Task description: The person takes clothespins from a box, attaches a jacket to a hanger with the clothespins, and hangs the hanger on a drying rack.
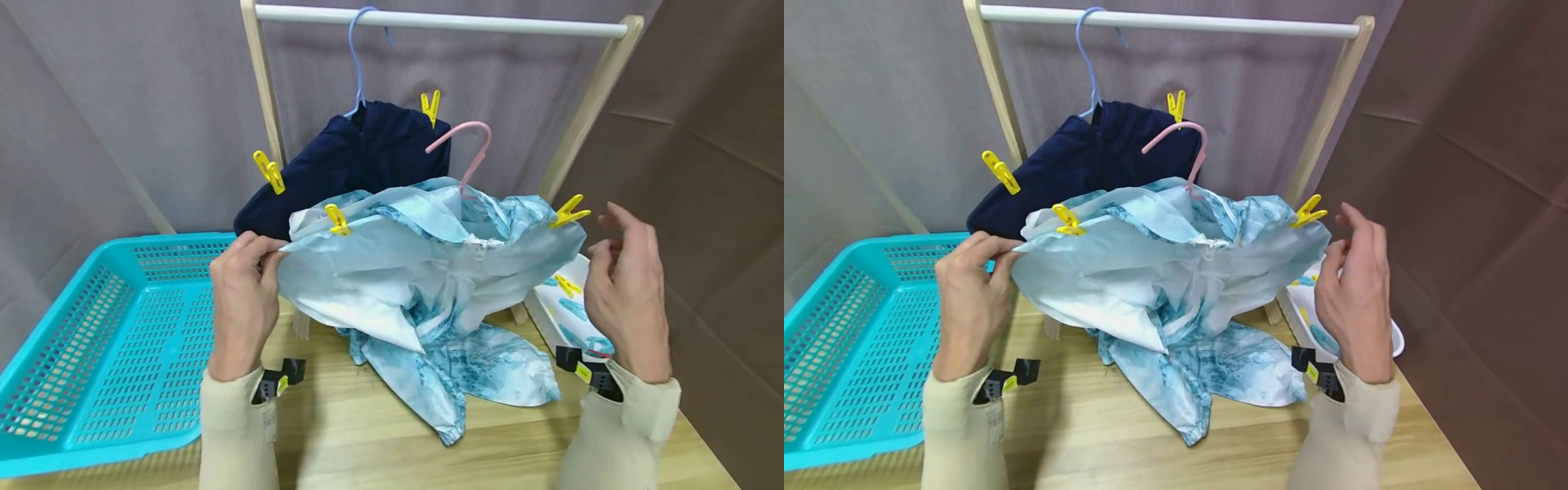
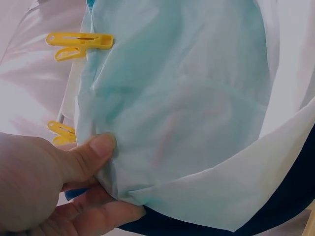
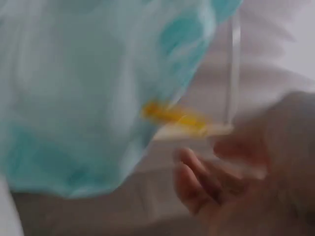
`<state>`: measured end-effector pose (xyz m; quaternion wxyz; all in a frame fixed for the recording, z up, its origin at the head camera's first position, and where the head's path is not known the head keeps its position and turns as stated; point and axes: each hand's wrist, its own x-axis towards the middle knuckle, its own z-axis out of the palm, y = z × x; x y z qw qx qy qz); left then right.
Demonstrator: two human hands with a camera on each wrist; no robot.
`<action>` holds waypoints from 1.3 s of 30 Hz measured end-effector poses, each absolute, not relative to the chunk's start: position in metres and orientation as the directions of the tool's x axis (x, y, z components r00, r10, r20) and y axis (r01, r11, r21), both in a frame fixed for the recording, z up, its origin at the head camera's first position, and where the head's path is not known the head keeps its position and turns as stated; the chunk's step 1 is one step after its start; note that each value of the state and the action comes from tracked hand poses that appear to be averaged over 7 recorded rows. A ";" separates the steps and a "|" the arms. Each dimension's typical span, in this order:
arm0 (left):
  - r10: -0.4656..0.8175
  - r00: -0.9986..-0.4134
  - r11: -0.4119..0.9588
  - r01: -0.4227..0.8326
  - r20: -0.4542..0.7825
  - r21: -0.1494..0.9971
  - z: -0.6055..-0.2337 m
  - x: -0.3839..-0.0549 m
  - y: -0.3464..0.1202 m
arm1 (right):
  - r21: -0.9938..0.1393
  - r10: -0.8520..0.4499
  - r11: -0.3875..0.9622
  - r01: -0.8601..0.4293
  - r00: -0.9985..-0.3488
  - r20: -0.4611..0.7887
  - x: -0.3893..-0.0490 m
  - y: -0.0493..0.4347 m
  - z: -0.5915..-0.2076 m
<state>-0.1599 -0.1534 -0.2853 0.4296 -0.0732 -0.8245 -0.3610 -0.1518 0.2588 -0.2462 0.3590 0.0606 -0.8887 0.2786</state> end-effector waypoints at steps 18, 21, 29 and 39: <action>-0.175 -0.607 0.723 0.455 0.775 0.519 -0.289 -0.166 -0.147 | -0.378 -0.054 0.875 -0.302 -0.837 0.544 -0.167 0.316 -0.277; -0.180 -0.610 0.722 0.451 0.772 0.525 -0.291 -0.166 -0.147 | -0.376 -0.071 0.870 -0.319 -0.836 0.545 -0.163 0.319 -0.279; -0.212 -0.640 0.695 0.432 0.739 0.574 -0.295 -0.167 -0.150 | -0.386 -0.046 0.854 -0.349 -0.789 0.612 -0.157 0.319 -0.277; -0.191 -0.686 0.658 0.441 0.702 0.610 -0.292 -0.166 -0.138 | -0.406 0.122 0.898 -0.170 -0.790 0.601 -0.132 0.325 -0.261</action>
